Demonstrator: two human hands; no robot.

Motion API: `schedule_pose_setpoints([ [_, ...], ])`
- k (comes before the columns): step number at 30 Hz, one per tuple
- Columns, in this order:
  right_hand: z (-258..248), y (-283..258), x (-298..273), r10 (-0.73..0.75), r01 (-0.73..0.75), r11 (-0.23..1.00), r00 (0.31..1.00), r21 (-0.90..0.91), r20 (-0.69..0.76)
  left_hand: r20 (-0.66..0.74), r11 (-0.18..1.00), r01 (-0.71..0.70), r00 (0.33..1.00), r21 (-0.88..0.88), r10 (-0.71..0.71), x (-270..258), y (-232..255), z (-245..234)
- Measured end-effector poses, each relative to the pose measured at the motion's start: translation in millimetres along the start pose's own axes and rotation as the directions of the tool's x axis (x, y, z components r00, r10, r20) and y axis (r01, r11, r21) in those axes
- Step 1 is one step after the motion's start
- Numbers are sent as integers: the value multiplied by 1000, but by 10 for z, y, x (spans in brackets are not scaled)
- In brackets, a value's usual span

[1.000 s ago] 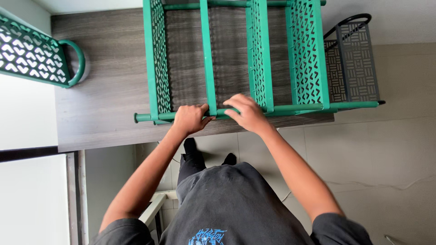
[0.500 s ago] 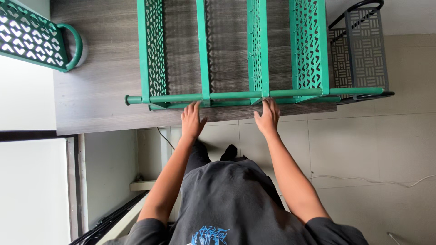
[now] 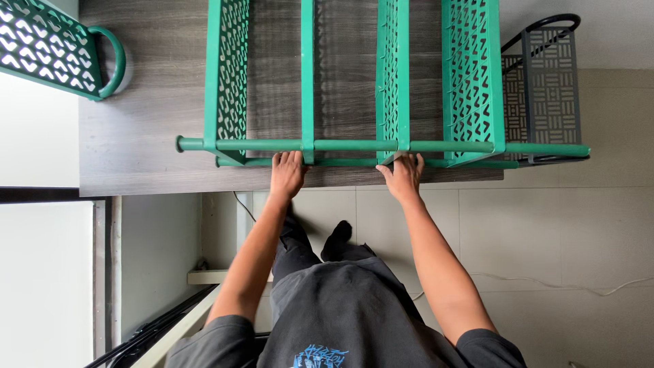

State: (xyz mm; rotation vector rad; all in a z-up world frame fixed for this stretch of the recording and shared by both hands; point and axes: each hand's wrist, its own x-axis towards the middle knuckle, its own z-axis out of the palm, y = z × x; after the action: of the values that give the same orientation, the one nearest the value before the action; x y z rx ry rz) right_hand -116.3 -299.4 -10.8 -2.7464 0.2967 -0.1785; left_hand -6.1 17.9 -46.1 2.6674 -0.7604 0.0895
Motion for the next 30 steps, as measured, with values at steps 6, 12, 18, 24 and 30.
schedule_pose_setpoints([
  [6, -581, -113, -88, -117, 124, 990, 988, 64, -102, 48, 997, -65, 997, -50, 67, -49, 208, -732],
  [12, -785, -209, -155, -161, 176, 982, 972, 74, -170, -136, 999, -29, 990, -25, 25, -6, 512, -1207],
  [18, -808, -238, -109, -201, 222, 973, 951, 66, -236, -143, 999, -7, 990, -36, 1, 81, 649, -1325],
  [24, -983, -294, -77, -168, 172, 984, 981, 42, -94, -21, 997, -58, 998, -44, 57, 68, 564, -1299],
  [30, -1256, -576, -82, -60, 60, 998, 998, 37, 1, 10, 990, -100, 995, -100, 102, 86, 492, -1380],
])
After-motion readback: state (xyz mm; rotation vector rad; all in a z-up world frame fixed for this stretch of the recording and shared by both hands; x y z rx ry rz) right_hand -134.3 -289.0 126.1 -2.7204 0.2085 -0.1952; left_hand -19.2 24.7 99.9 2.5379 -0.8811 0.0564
